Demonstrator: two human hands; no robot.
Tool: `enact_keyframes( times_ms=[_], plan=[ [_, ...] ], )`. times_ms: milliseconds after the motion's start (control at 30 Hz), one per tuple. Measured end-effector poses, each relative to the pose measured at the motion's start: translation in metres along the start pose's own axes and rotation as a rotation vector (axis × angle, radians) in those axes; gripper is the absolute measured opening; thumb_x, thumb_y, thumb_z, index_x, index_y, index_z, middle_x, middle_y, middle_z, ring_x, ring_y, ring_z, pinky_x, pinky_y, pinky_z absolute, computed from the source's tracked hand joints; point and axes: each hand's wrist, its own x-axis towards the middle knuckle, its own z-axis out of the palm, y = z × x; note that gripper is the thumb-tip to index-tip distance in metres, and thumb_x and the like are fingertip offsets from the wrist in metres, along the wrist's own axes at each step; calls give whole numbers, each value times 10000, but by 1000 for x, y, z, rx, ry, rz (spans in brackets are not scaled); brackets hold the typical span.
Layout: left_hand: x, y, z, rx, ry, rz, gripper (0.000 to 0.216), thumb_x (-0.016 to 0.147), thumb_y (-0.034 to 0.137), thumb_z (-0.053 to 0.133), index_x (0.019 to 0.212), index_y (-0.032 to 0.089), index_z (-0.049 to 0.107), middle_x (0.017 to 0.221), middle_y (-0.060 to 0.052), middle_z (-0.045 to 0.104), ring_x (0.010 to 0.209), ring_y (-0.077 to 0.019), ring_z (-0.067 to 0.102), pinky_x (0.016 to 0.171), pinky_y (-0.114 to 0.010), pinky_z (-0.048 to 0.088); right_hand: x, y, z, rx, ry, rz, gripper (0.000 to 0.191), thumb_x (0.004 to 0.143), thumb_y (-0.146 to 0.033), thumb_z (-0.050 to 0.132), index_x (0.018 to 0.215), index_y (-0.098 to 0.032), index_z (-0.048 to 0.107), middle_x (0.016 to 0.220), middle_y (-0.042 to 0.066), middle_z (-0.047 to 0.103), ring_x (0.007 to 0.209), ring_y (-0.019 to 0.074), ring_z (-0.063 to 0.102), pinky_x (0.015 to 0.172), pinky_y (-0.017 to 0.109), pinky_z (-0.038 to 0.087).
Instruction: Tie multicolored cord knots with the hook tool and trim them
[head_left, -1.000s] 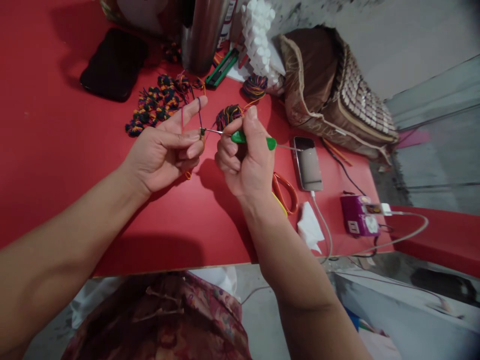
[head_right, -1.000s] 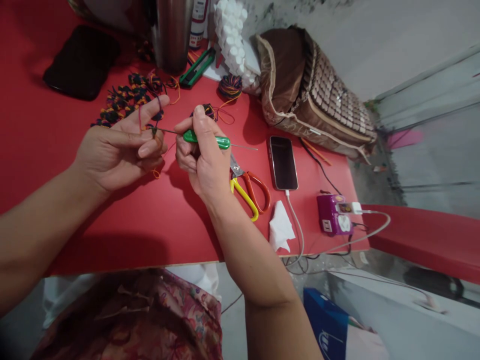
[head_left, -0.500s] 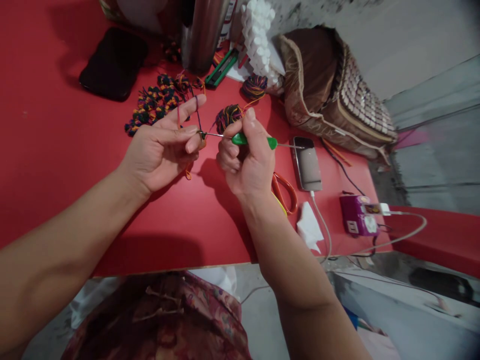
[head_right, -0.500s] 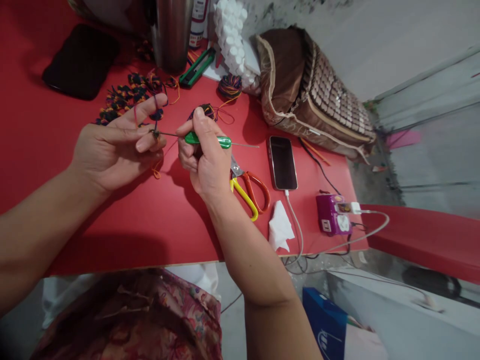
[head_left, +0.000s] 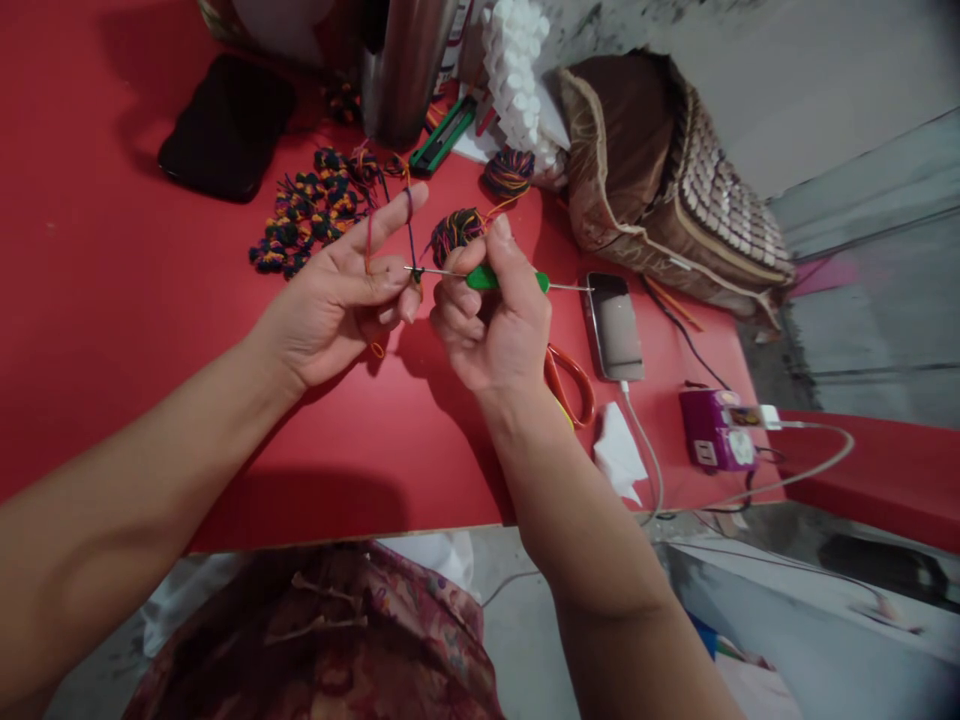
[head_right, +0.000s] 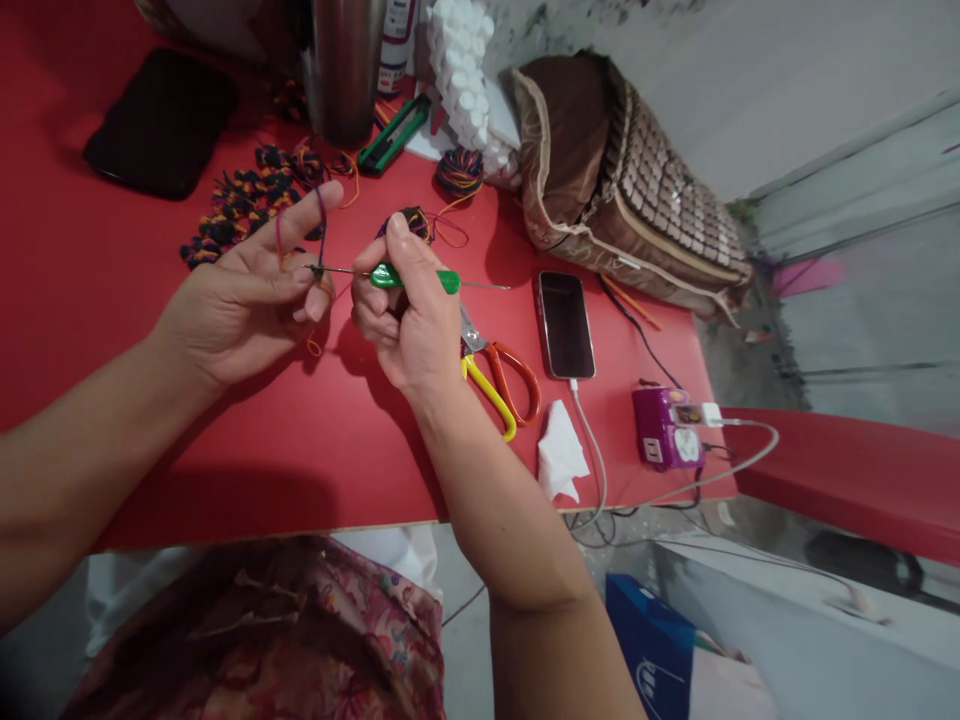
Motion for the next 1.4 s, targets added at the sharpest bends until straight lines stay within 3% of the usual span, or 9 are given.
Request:
enact_keyframes(
  times_ms=[67, 267, 400, 567, 667, 800, 1133, 1267, 1400],
  plan=[
    [1, -3, 0, 15, -13, 8, 915, 900, -10, 822, 1754, 192, 562, 622, 54, 689, 595, -151, 657, 574, -189, 502, 2, 2, -2, 10, -14, 16, 696, 905, -955, 732, 775, -301, 529, 557, -93, 423, 450, 98, 156, 377, 279, 148],
    [2, -6, -1, 69, 20, 16, 968, 895, 56, 911, 1769, 307, 578, 669, 58, 701, 575, -159, 678, 550, -215, 516, 9, 10, -8, 83, -29, 26, 679, 976, -946, 650, 832, -294, 525, 564, -116, 393, 432, 79, 138, 363, 279, 136],
    [0, -6, 0, 79, 33, 39, 903, 886, 56, 898, 1720, 272, 630, 659, 49, 698, 568, -157, 663, 560, -219, 517, 3, 6, 0, 71, 41, -23, 652, 943, -890, 771, 806, -287, 567, 589, -108, 375, 444, 82, 158, 376, 273, 155],
    [-1, -5, 0, 111, 20, 53, 821, 857, 57, 866, 1638, 232, 685, 650, 35, 695, 560, -169, 635, 565, -247, 497, -2, 6, 3, 51, 62, -46, 659, 905, -913, 796, 772, -286, 644, 589, -86, 412, 456, 91, 178, 400, 279, 154],
    [-2, -5, 0, 123, -16, 96, 792, 842, 60, 836, 1605, 219, 696, 628, 21, 696, 557, -170, 615, 548, -243, 447, 0, 11, -3, -35, 56, -24, 682, 851, -1007, 748, 819, -328, 688, 621, -51, 518, 466, 129, 293, 398, 312, 252],
    [-4, -5, 2, 108, -9, 102, 923, 807, 49, 846, 1681, 258, 636, 606, 55, 650, 533, -151, 582, 534, -239, 416, 0, 15, -7, -92, 3, -42, 678, 848, -1019, 736, 891, -343, 751, 715, -6, 653, 553, 170, 507, 453, 337, 412],
    [0, -3, 3, -1, 2, 48, 1124, 765, 35, 773, 1806, 363, 504, 549, 118, 549, 501, -169, 596, 698, -330, 613, -8, 16, 5, -44, -27, -173, 561, 1041, -797, 741, 815, -288, 805, 780, 21, 701, 734, 179, 654, 696, 337, 578],
    [0, -3, 2, -12, 9, 20, 1099, 770, 67, 801, 1791, 363, 518, 618, 95, 650, 492, -161, 616, 653, -323, 588, -7, 13, 7, -96, 8, -183, 581, 987, -842, 771, 767, -304, 795, 741, 20, 672, 703, 193, 647, 688, 368, 605],
    [0, -2, 1, -2, 38, 5, 1082, 743, 49, 797, 1761, 321, 550, 857, 27, 828, 501, -131, 600, 574, -290, 522, -8, 9, 7, -176, 19, -143, 609, 917, -904, 795, 759, -316, 773, 786, 44, 702, 731, 222, 676, 646, 390, 614]
  ],
)
